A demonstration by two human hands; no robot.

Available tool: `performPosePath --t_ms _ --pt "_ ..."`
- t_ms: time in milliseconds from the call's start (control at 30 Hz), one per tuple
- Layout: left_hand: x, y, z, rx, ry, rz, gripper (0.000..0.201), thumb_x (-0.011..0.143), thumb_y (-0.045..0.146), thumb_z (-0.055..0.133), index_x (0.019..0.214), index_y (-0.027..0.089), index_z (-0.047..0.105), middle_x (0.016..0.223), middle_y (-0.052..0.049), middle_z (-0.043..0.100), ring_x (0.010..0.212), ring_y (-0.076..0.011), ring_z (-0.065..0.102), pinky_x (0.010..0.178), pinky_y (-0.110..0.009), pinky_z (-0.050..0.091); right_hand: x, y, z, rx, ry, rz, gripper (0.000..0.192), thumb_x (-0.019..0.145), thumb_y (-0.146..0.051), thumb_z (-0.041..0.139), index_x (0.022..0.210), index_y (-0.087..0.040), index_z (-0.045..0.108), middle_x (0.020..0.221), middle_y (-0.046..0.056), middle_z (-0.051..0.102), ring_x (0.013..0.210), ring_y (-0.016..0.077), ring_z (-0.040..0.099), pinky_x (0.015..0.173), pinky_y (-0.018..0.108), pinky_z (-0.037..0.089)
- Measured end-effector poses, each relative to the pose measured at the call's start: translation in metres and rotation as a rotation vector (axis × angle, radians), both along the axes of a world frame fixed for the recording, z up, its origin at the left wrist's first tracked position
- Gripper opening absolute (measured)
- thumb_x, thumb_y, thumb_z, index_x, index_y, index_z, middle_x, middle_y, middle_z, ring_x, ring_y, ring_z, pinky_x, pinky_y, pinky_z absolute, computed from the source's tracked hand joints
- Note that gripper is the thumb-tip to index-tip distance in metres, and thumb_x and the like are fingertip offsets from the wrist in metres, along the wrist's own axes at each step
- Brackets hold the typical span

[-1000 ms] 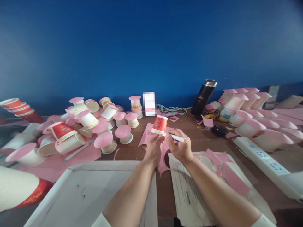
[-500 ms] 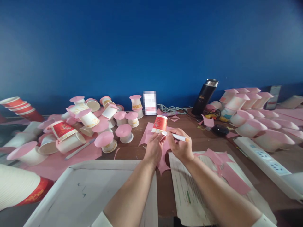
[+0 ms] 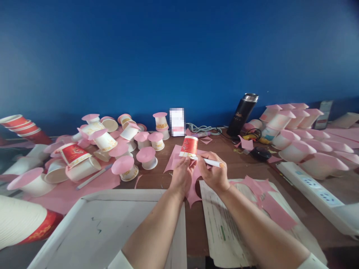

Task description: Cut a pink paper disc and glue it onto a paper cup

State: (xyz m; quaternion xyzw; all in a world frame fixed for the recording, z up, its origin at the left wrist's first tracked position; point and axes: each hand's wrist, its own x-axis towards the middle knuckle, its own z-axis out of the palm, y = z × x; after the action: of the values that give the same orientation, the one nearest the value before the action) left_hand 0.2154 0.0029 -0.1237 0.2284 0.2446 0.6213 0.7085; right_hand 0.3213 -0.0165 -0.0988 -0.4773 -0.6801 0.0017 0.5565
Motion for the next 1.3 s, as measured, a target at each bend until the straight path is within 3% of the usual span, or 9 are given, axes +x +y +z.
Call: performPosePath --t_ms 200,367,600,1067,1300 --pt "0.0000 -0.0002 0.0008 -0.005 -0.009 -0.009 0.014 0.070 0.024 0.074 0.078 0.015 0.066 0.083 -0.002 0.065 0.084 -0.0133 0.060 0.090 -0.030 0.041 0.0005 0.0009 -0.0013 0.011 -0.003 -0.043 0.014 0.088 -0.023 0.055 0.078 -0.019 0.064 0.071 0.002 0.066 0.068 0.0159 0.063 0.066 0.027 0.048" --pt "0.0002 -0.0002 0.0008 0.015 0.006 -0.018 0.016 0.069 0.026 0.076 0.076 0.015 0.066 0.081 -0.002 0.065 0.081 -0.0128 0.059 0.087 -0.029 0.042 -0.0010 0.0014 -0.0018 0.041 0.006 0.020 0.011 0.089 -0.022 0.054 0.084 -0.019 0.065 0.076 0.003 0.068 0.073 0.0161 0.064 0.070 0.028 0.049" --pt "-0.0001 -0.0003 0.0034 -0.024 0.003 0.001 0.012 0.070 0.021 0.074 0.074 0.014 0.064 0.078 -0.001 0.064 0.080 -0.0120 0.059 0.087 -0.029 0.043 0.0000 0.0002 -0.0018 -0.011 -0.004 -0.028 0.017 0.089 -0.024 0.054 0.076 -0.019 0.064 0.069 0.002 0.065 0.065 0.0152 0.062 0.065 0.026 0.048" --pt "0.0007 -0.0022 0.0025 0.021 -0.007 -0.049 0.018 0.069 0.025 0.076 0.079 0.014 0.067 0.085 -0.003 0.066 0.082 -0.0132 0.059 0.085 -0.028 0.043 -0.0008 0.0019 -0.0034 0.057 -0.010 0.007 0.010 0.089 -0.021 0.055 0.085 -0.019 0.064 0.078 0.003 0.068 0.074 0.0162 0.065 0.071 0.028 0.050" --pt "-0.0002 -0.0010 0.0023 0.015 0.025 -0.031 0.019 0.069 0.028 0.077 0.080 0.015 0.068 0.083 -0.003 0.066 0.082 -0.0141 0.060 0.086 -0.030 0.042 -0.0003 0.0020 -0.0024 0.054 -0.017 -0.041 0.011 0.089 -0.023 0.055 0.083 -0.019 0.063 0.075 0.003 0.067 0.071 0.0166 0.064 0.070 0.029 0.051"
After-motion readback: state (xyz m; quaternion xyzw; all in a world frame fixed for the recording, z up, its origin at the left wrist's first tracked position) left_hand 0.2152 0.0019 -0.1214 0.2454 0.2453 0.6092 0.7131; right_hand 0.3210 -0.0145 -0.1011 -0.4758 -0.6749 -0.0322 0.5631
